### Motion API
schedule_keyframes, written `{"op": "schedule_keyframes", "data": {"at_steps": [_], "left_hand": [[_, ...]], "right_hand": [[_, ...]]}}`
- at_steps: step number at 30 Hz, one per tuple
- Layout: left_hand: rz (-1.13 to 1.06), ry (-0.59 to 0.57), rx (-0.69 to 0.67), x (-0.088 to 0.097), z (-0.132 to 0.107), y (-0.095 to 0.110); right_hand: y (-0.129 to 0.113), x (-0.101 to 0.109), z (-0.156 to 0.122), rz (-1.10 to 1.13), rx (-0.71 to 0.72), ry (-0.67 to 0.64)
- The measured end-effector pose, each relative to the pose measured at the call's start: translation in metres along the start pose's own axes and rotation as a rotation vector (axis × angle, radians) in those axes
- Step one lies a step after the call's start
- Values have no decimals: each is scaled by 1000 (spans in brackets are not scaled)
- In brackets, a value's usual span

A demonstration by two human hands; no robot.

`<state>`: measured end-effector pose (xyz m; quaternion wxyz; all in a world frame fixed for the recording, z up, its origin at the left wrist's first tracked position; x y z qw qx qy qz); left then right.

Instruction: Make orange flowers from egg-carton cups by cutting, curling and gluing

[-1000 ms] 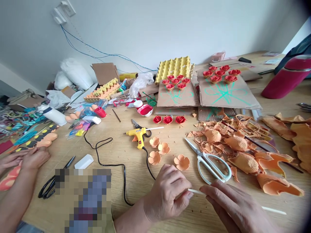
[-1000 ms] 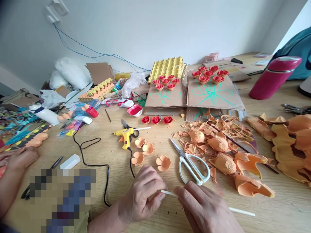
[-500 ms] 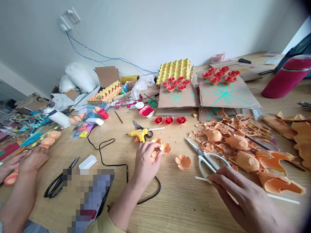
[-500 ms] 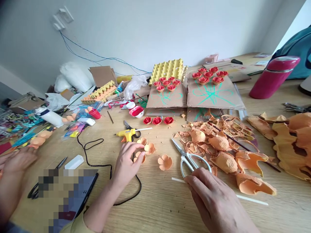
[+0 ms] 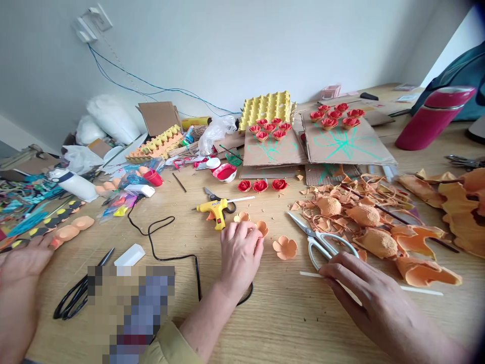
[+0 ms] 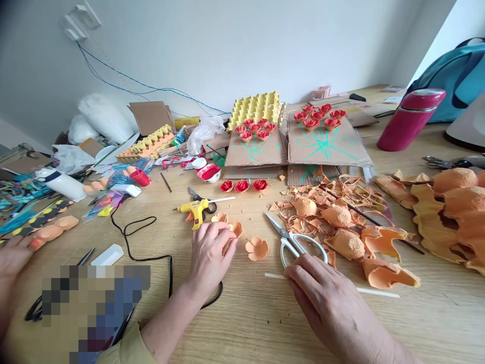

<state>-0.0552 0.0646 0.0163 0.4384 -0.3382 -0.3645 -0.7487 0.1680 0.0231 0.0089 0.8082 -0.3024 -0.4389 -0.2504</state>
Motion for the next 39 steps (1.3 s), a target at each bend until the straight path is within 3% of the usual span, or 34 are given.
{"op": "schedule_keyframes", "data": {"at_steps": [6,9,21,32,39], "left_hand": [[-192,164,-137,20,-8,16],[-302,187,-228,24,-12,26],[-523,-64,-606,18,-37,73],[-509,-102,-582,11,-39,74],[-510,-89,-534,7,-36,69]], "right_hand": [[2,1,-3,6,-7,-5],[2,4,-3,10,-17,16],[5,6,-7,103,-25,41],[10,7,-7,125,-93,20],[20,22,-8,211,-259,107]]}}
Point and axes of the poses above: each hand's wrist, its own z-axis towards the middle knuckle, its own x-axis out of the back of the hand, y = z × x, the point moved 6 cm from there along z, towards the middle knuckle, and after that the axes turned 6 degrees about -z, right-handed, at the moved point
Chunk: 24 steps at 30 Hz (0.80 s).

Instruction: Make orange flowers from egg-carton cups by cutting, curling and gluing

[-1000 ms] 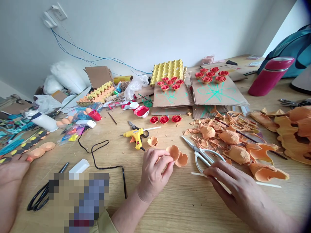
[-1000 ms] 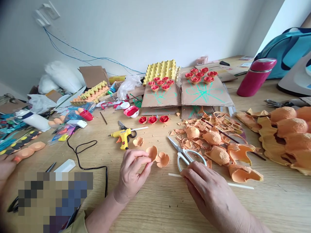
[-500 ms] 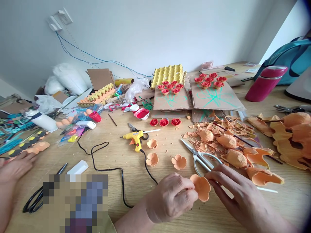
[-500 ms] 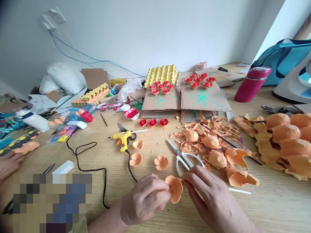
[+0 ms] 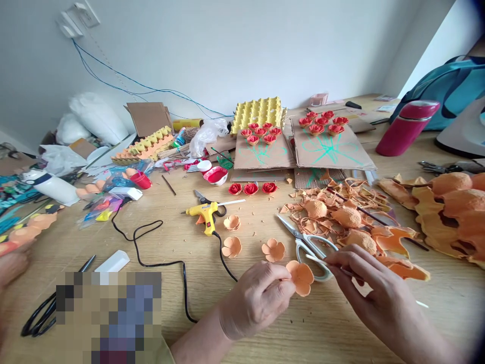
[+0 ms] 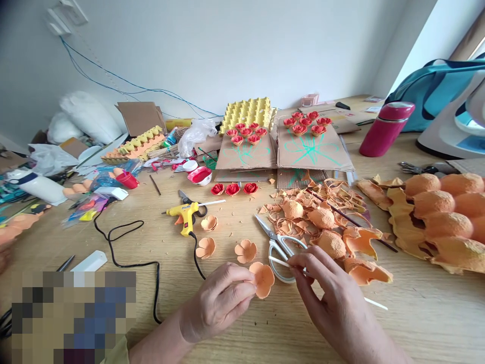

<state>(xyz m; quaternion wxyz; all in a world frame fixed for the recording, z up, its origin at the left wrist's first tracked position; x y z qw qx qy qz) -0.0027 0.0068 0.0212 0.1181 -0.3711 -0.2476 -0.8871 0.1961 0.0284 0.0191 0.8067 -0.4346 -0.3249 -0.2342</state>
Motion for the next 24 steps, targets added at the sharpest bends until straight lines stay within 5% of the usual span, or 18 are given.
{"op": "schedule_keyframes", "data": {"at_steps": [10,24], "left_hand": [[166,-85,-16,-2,7,1],[-91,-79,58,-9,5,6]], "right_hand": [[-6,-14,-1,37,-37,-144],[-4,-30,-6,-26,-149,-283]]}}
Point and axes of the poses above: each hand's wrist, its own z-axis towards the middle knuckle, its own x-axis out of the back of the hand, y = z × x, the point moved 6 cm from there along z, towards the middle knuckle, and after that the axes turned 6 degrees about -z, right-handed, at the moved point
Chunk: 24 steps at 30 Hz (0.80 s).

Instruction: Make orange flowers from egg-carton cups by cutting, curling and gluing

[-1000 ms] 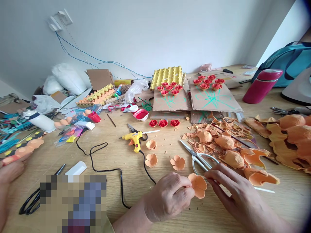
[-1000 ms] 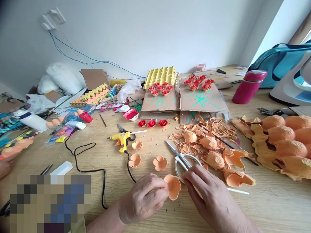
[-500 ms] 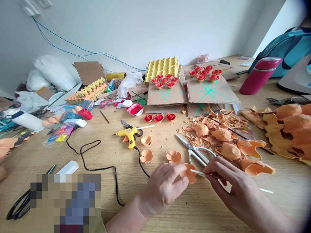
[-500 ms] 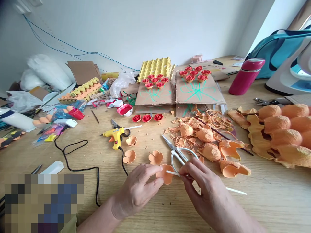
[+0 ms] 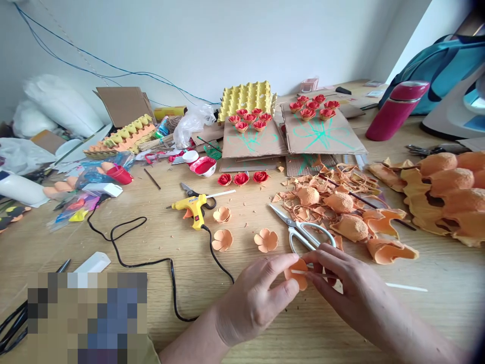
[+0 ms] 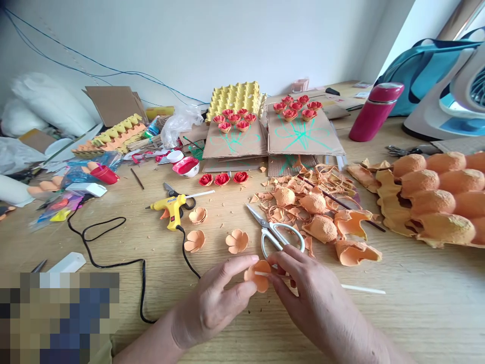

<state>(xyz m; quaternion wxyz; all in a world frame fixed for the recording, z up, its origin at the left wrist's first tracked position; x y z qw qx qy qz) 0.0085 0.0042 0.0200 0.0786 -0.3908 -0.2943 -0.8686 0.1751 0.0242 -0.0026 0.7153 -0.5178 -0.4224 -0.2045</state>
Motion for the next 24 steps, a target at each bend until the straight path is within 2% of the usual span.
{"op": "schedule_keyframes", "data": {"at_steps": [5,8,11,14,20,24], "left_hand": [[-321,84,239,-4,-4,-15],[-504,48,372,-13,-5,-21],[-577,11,422,-18,-3,-20],[-633,35,467,-19,-2,-21],[-810,196,607,-20,-11,-40],[-934,233,619,-22,-12,-44]], "right_hand": [[-1,3,0,-38,13,46],[-5,4,0,-70,33,73],[-11,4,1,-105,70,67],[-13,7,2,-129,98,72],[-2,26,3,-248,94,225],[6,18,7,-369,115,233]]}}
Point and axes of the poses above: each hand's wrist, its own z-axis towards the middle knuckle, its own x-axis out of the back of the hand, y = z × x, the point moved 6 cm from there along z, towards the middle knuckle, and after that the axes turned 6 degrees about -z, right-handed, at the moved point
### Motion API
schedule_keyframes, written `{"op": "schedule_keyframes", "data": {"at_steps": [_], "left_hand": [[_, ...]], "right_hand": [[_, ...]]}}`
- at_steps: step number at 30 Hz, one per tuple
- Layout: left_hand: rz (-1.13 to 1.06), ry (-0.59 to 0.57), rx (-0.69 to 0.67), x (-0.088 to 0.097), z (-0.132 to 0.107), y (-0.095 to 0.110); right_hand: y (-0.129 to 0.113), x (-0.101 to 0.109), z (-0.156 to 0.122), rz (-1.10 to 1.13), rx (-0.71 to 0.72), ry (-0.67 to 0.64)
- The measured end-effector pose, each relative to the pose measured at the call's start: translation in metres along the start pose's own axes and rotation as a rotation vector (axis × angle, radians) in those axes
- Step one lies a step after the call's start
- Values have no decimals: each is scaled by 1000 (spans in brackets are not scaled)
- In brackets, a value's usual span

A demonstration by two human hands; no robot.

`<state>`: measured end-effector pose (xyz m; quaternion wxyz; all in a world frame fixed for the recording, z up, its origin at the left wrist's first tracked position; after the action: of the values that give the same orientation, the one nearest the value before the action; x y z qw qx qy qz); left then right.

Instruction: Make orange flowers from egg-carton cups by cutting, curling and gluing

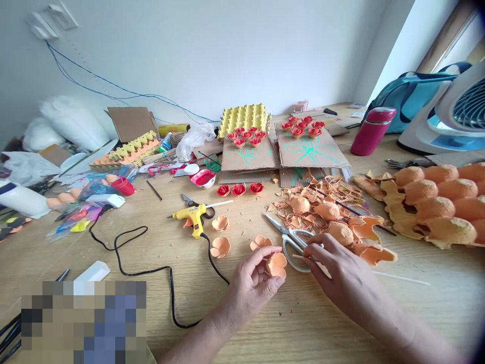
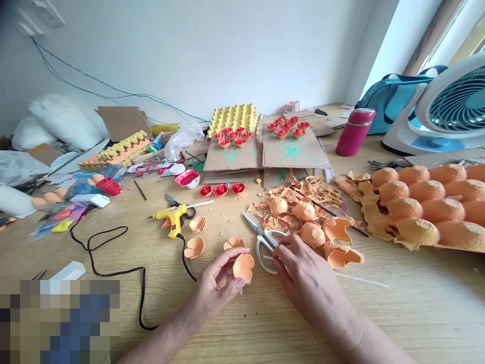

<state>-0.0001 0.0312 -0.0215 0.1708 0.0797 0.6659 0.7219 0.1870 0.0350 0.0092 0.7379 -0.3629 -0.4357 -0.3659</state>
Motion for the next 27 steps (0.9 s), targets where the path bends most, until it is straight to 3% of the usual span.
{"op": "schedule_keyframes", "data": {"at_steps": [3,9,16,22,27], "left_hand": [[-22,-3,17,-3,2,1],[-136,-46,118,-12,8,-11],[-305,-48,224,-17,15,-19],[-389,-111,213,-15,16,-12],[-371,-137,183,-16,16,-11]], "right_hand": [[-1,-11,1,-63,19,-17],[-2,-11,1,-262,61,62],[45,-15,-4,-397,-204,-122],[33,12,5,-115,-146,-17],[11,27,26,152,-56,-117]]}}
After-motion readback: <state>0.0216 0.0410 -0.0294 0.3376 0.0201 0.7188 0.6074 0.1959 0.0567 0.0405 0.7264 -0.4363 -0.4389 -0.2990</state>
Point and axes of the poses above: each hand's wrist, its own z-axis towards the middle knuckle, its own x-axis out of the back of the hand, y = z × x, the point moved 6 cm from there along z, towards the middle knuckle, and after that the axes turned 6 degrees about -z, right-handed, at the moved point
